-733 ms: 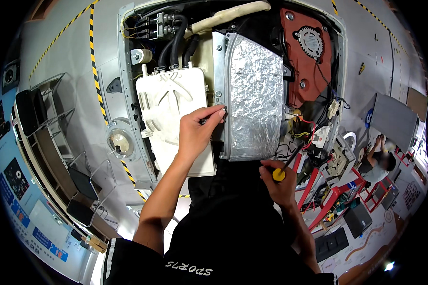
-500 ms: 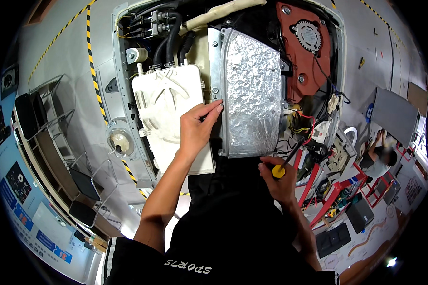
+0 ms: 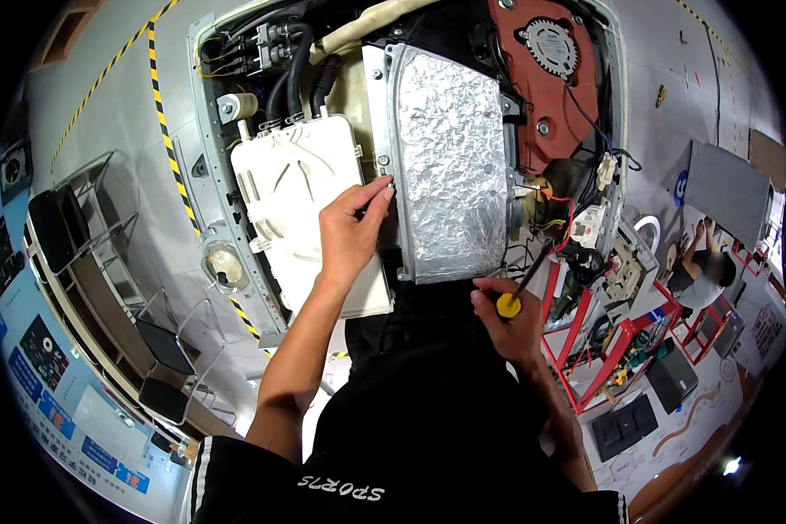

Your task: The person uses a screwdriver to loosen screws on a metal panel and a plastic assembly inside an appliance, then reaches in to move components by hand.

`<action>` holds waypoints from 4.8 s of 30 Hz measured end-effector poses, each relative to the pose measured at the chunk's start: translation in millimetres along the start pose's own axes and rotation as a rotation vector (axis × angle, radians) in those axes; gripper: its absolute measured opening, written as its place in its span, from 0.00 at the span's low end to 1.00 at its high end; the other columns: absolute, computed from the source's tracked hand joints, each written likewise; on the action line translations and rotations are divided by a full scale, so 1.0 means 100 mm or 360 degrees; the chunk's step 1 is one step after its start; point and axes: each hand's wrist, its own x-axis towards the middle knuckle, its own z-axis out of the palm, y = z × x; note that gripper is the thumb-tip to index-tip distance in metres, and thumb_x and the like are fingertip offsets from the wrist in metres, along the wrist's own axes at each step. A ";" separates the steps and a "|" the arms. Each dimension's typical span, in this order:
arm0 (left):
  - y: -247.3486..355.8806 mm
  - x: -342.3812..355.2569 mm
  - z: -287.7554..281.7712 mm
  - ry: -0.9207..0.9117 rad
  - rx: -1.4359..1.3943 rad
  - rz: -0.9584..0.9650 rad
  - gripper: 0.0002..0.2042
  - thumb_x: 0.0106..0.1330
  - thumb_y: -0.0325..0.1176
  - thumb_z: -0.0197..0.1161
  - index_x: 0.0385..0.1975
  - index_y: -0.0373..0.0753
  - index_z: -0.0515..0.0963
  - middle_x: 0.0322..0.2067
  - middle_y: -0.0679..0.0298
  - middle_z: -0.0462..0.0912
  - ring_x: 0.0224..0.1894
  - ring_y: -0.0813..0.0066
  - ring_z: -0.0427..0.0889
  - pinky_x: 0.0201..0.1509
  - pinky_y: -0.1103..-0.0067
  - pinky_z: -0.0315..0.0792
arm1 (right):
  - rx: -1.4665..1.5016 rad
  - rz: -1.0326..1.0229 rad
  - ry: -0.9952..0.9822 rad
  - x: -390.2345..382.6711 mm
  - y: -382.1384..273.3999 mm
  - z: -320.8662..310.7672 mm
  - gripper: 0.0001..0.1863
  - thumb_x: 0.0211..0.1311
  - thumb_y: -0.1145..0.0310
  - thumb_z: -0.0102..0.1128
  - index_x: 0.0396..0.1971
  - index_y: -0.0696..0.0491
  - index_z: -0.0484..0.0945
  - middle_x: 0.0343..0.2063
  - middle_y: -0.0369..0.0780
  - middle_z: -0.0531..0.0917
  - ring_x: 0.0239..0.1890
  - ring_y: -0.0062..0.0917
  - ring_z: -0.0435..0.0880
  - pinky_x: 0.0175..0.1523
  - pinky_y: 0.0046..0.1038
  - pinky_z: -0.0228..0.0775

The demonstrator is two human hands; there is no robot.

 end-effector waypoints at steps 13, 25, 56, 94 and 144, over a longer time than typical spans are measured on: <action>0.00 -0.03 0.08 0.0152 0.0036 -0.0036 0.10 0.57 0.26 0.64 0.38 0.31 0.80 0.19 0.65 0.74 0.21 0.85 0.66 0.26 0.86 0.64 | -0.0006 -0.0021 0.0010 0.00 0.01 -0.02 0.09 0.53 0.74 0.63 0.35 0.58 0.79 0.23 0.37 0.80 0.26 0.18 0.77 0.34 0.19 0.68; 0.01 0.03 0.05 0.0157 0.0575 0.0834 0.09 0.52 0.21 0.65 0.33 0.33 0.78 0.21 0.59 0.74 0.20 0.63 0.74 0.23 0.75 0.70 | -0.0103 -0.0016 0.0020 0.00 -0.04 -0.01 0.09 0.53 0.72 0.63 0.34 0.58 0.79 0.23 0.38 0.80 0.26 0.17 0.77 0.34 0.19 0.68; 0.38 0.44 -0.24 -0.0154 -0.1523 -0.0617 0.09 0.62 0.26 0.58 0.40 0.31 0.75 0.31 0.58 0.79 0.24 0.81 0.73 0.23 0.87 0.68 | -0.0046 -0.0056 0.0018 0.02 0.07 0.01 0.09 0.54 0.75 0.62 0.36 0.60 0.78 0.24 0.36 0.80 0.25 0.15 0.78 0.31 0.17 0.70; 0.73 1.50 -0.05 0.0034 -0.0293 -0.0194 0.11 0.60 0.33 0.64 0.35 0.30 0.80 0.19 0.76 0.72 0.21 0.92 0.63 0.22 0.90 0.53 | 0.0430 -0.0054 0.0067 0.78 -0.19 0.40 0.07 0.55 0.78 0.58 0.34 0.61 0.77 0.19 0.35 0.78 0.19 0.14 0.77 0.25 0.16 0.68; 0.45 1.62 0.08 0.0060 -0.0039 -0.0108 0.10 0.56 0.29 0.67 0.35 0.32 0.79 0.21 0.74 0.73 0.24 0.89 0.68 0.28 0.91 0.60 | 0.0263 -0.0155 0.0108 0.76 -0.08 0.40 0.08 0.51 0.76 0.63 0.32 0.59 0.78 0.17 0.36 0.78 0.19 0.15 0.76 0.26 0.17 0.67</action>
